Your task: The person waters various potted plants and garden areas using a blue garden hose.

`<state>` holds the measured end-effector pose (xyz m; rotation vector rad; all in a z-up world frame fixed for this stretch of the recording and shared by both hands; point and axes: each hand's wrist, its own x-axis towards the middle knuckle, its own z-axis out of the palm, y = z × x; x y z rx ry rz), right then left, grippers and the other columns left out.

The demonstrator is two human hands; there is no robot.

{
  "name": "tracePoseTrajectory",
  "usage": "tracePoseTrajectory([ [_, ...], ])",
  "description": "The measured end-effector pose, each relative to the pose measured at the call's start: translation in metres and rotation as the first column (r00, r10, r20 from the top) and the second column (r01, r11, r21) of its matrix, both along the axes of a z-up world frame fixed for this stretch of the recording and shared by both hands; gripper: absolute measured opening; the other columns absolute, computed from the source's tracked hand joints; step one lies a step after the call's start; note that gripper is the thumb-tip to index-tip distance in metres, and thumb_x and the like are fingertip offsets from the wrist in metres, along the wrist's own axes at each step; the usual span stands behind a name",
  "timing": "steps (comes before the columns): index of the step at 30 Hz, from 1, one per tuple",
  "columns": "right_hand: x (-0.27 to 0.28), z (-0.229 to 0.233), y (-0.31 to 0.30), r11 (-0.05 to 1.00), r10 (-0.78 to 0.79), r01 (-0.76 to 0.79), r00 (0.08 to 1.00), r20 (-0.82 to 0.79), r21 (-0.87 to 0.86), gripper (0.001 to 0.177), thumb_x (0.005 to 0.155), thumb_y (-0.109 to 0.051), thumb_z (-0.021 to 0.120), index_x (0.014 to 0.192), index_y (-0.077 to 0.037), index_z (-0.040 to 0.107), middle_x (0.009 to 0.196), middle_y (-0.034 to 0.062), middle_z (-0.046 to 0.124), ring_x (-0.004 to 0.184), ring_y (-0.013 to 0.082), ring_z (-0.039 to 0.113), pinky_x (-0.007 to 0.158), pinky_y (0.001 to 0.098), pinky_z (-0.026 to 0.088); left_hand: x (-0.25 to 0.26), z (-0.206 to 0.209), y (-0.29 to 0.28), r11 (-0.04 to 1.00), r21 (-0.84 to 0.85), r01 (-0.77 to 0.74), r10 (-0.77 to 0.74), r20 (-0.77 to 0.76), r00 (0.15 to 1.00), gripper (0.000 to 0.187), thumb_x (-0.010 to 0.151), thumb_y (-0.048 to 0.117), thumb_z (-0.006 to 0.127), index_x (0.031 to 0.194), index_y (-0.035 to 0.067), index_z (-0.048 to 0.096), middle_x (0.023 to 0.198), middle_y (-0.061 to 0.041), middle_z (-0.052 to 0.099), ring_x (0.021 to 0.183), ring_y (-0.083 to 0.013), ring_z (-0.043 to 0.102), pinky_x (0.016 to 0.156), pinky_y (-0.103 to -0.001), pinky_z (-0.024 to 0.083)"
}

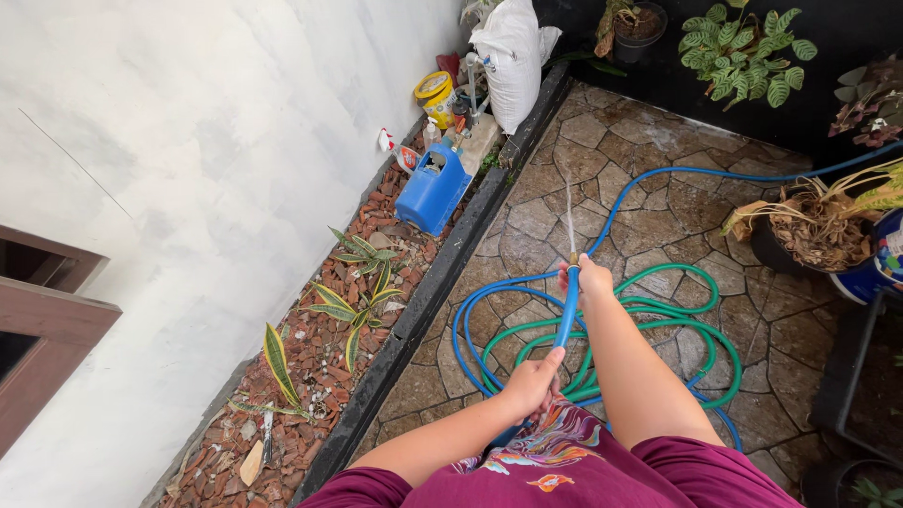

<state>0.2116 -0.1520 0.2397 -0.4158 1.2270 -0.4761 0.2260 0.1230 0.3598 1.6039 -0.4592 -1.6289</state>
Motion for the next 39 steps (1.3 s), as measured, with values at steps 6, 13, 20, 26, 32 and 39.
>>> tracePoseTrajectory([
  [6,-0.005,0.006,-0.006,0.965,0.226,-0.251,0.944,-0.239,-0.079,0.038,0.094,-0.035,0.075,0.079,-0.001,0.065,0.074,0.0089,0.066,0.055,0.019,0.063,0.055,0.038,0.055,-0.02,0.008,0.007,0.998,-0.014,0.067,-0.066,0.082,0.994,0.075,0.102,0.073,0.041,0.068,0.007,0.055,0.048,-0.003,0.047,0.037,-0.0121,0.044,0.034,-0.029,0.035],
  [13,-0.002,-0.014,-0.005,0.968,0.25,-0.244,0.962,-0.111,0.058,0.029,0.097,-0.035,0.069,0.086,-0.008,0.067,0.076,0.0041,0.067,0.066,0.017,0.065,0.06,0.0362,0.056,-0.02,0.011,0.011,0.997,-0.02,0.079,-0.077,0.09,0.993,0.076,0.101,0.074,0.041,0.07,0.007,0.057,0.049,-0.002,0.048,0.038,-0.0113,0.047,0.035,-0.028,0.038],
  [20,-0.01,-0.014,-0.008,0.962,0.25,-0.242,0.967,-0.054,0.125,0.029,0.104,-0.037,0.055,0.099,-0.01,0.065,0.086,0.0041,0.067,0.075,0.0183,0.066,0.07,0.0419,0.058,-0.017,0.003,0.007,0.997,-0.03,0.072,-0.071,0.058,0.996,0.076,0.101,0.073,0.04,0.07,0.006,0.056,0.048,-0.004,0.048,0.035,-0.0136,0.043,0.033,-0.03,0.035],
  [26,-0.014,0.033,0.003,0.942,0.335,-0.335,0.942,0.003,-0.011,0.042,0.11,-0.031,0.036,0.12,0.005,0.055,0.108,0.0234,0.071,0.084,0.0334,0.072,0.074,0.0458,0.062,-0.022,-0.009,-0.025,0.995,-0.002,-0.105,0.105,0.029,0.994,0.076,0.1,0.074,0.041,0.07,0.006,0.056,0.048,-0.004,0.046,0.035,-0.0142,0.044,0.033,-0.031,0.034],
  [32,-0.035,0.078,0.034,0.944,0.302,-0.28,0.946,0.121,-0.175,0.038,0.109,-0.025,0.036,0.135,0.0,0.047,0.106,0.0197,0.072,0.072,0.0282,0.064,0.061,0.0422,0.057,-0.028,-0.03,-0.083,0.973,0.006,-0.233,0.231,0.101,0.968,0.078,0.098,0.075,0.042,0.065,0.005,0.055,0.047,-0.005,0.047,0.034,-0.0156,0.045,0.033,-0.032,0.033],
  [39,-0.072,0.102,0.01,0.98,0.192,-0.177,0.964,0.186,-0.094,0.049,0.106,-0.022,0.041,0.155,-0.026,0.038,0.079,0.0085,0.055,0.057,0.0186,0.046,0.052,0.0365,0.047,-0.047,-0.028,-0.143,0.976,0.007,-0.22,0.218,0.098,0.971,0.074,0.099,0.072,0.04,0.063,0.008,0.052,0.048,-0.002,0.046,0.034,-0.0158,0.043,0.032,-0.032,0.031],
])
